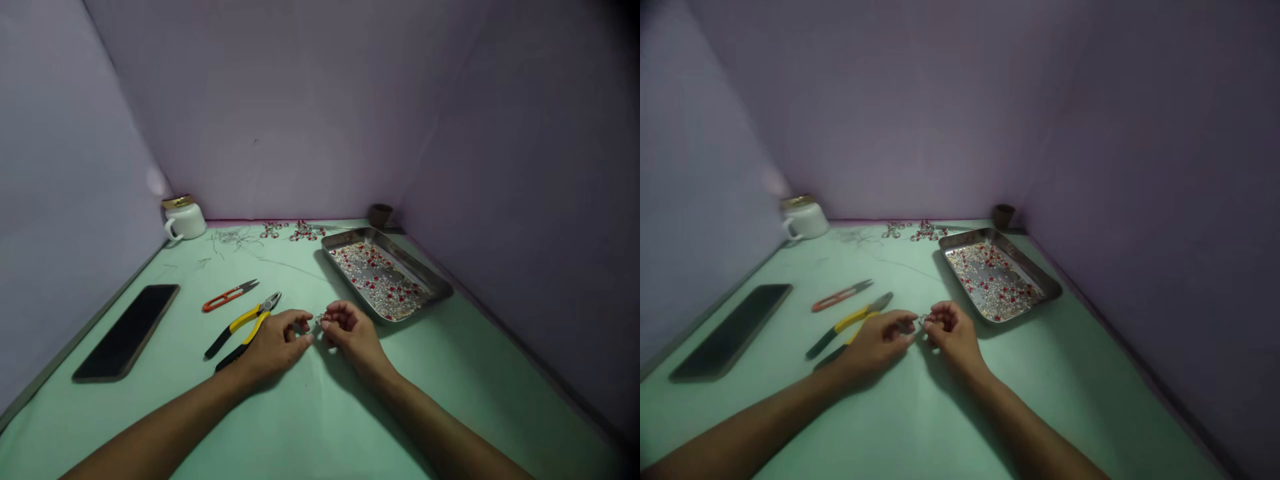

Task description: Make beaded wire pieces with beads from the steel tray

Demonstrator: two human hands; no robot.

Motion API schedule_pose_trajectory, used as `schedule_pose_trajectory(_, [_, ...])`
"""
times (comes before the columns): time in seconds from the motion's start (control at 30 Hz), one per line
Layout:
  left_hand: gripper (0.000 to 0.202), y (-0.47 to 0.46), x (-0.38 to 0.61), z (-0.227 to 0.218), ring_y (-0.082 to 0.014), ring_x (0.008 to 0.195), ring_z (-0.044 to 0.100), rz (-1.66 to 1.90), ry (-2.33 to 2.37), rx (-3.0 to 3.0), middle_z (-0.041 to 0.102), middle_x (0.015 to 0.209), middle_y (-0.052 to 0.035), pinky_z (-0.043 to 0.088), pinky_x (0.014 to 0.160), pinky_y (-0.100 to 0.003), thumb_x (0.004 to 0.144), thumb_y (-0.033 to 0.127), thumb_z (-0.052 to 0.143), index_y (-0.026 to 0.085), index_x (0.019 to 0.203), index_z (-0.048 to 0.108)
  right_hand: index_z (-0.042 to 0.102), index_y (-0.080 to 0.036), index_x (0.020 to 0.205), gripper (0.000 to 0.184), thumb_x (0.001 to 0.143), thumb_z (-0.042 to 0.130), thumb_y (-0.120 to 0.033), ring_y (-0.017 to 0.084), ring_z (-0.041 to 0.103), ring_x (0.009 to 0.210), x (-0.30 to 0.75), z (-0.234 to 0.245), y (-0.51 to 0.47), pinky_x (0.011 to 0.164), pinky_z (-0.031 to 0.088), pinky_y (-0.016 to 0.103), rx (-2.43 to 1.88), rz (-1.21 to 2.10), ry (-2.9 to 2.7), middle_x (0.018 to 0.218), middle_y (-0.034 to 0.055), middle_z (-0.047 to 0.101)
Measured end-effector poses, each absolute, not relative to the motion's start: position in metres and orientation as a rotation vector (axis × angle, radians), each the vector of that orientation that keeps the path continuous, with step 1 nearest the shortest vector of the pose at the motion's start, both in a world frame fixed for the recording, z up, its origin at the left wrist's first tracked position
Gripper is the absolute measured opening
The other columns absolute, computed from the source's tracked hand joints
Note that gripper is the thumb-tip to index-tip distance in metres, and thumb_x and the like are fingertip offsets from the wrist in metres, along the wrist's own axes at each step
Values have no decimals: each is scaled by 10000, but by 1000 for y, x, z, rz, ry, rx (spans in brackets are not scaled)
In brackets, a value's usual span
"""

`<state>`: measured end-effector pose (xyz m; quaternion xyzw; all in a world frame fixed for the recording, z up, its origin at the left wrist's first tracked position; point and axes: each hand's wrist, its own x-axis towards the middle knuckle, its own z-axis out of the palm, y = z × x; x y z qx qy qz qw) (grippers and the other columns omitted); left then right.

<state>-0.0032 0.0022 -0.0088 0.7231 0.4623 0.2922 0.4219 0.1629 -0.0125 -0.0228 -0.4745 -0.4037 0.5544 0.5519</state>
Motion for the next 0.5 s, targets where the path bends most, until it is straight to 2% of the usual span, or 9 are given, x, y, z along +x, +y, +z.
schedule_pose_trajectory(0.1, [210, 2, 0, -7, -126, 583, 490, 749, 1176, 1727, 635, 685, -18, 381, 545, -237, 686, 238, 571, 131, 838, 667, 535, -171, 788, 370, 520, 780, -245, 89, 507, 483, 157, -20, -12, 470, 447, 237, -1061, 1344, -790, 625, -39, 573])
schedule_pose_trajectory(0.23, [107, 3, 6, -2, -126, 561, 485, 772, 1147, 1679, 589, 554, 8, 370, 545, -236, 633, 192, 561, 141, 612, 653, 546, -169, 768, 383, 483, 796, -228, 91, 535, 518, 154, -22, -13, 536, 476, 249, -997, 1324, -713, 615, -43, 585])
schedule_pose_trajectory(0.37, [134, 7, 7, -5, -94, 435, 403, 821, 1181, 1538, 494, 446, 42, 307, 432, -210, 609, 221, 558, 127, 655, 641, 555, -165, 752, 372, 480, 800, -225, 91, 555, 517, 152, -23, -15, 563, 474, 250, -979, 1339, -737, 610, -34, 608])
schedule_pose_trajectory(0.5, [284, 2, 2, -9, -79, 346, 331, 871, 1192, 1385, 426, 400, 71, 249, 352, -194, 674, 369, 528, 122, 793, 607, 567, -145, 746, 386, 462, 813, -236, 105, 570, 488, 146, -23, -18, 522, 455, 247, -975, 1426, -764, 580, -18, 617])
